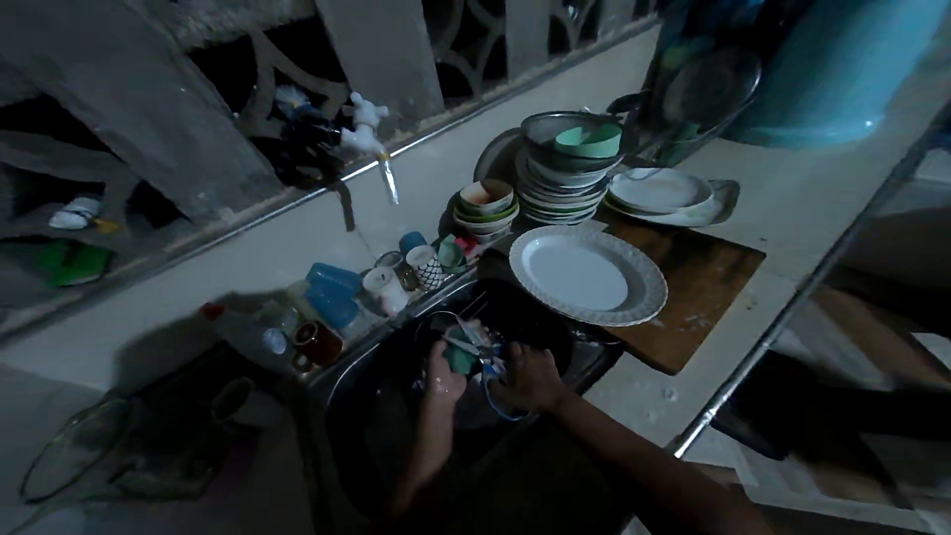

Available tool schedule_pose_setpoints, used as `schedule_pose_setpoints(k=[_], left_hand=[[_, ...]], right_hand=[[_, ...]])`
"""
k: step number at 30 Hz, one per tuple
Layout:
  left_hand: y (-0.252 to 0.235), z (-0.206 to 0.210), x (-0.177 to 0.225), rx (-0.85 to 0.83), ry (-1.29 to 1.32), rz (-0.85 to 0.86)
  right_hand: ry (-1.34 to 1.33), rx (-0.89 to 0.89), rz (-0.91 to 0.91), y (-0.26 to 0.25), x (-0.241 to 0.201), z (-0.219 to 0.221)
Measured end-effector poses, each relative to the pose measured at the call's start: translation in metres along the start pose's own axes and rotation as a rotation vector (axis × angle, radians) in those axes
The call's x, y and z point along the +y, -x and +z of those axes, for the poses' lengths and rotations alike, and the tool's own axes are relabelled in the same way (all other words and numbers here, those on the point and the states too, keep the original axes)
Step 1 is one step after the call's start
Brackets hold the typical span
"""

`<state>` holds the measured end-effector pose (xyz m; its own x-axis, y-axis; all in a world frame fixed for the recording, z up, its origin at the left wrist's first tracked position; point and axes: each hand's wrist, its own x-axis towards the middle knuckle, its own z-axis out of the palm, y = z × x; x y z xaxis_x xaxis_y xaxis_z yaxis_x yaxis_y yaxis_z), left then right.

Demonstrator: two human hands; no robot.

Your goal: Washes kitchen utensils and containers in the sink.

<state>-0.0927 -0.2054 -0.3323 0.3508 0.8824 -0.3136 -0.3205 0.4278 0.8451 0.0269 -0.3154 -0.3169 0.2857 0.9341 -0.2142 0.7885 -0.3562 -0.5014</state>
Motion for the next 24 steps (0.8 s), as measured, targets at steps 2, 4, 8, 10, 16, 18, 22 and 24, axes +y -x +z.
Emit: schedule_pose_setpoints(k=[2, 4, 8, 10, 16, 18, 22, 24], left_hand=[[0.005, 0.018, -0.002, -0.027, 0.043, 0.128], [0.009, 0.025, -0.007, -0.029, -0.120, 0.141], [0.003, 0.029, -0.012, 0.082, -0.294, 0.111], [-0.002, 0.031, -0.010, 0.128, -0.325, 0.108], [-0.008, 0.027, 0.012, 0.118, -0.220, 0.111], [-0.011, 0.019, 0.016, 0.018, -0.011, 0.099], [0.000, 0.010, 0.012, -0.076, 0.229, 0.004], [0.012, 0.010, 0.000, -0.202, 0.170, 0.071]], right_hand=[[0.015, 0.002, 0.018, -0.001, -0.008, 0.004], [0.082, 0.015, 0.037, -0.003, -0.014, 0.004], [0.163, -0.005, 0.074, -0.001, -0.019, 0.005], [0.156, -0.010, 0.080, 0.001, -0.016, 0.008], [0.095, -0.056, 0.050, 0.014, -0.004, -0.005], [-0.135, -0.157, 0.032, 0.016, 0.001, -0.011], [-1.053, -0.559, -0.214, 0.005, 0.025, 0.002], [-1.474, -0.815, -0.419, -0.014, 0.036, 0.022]])
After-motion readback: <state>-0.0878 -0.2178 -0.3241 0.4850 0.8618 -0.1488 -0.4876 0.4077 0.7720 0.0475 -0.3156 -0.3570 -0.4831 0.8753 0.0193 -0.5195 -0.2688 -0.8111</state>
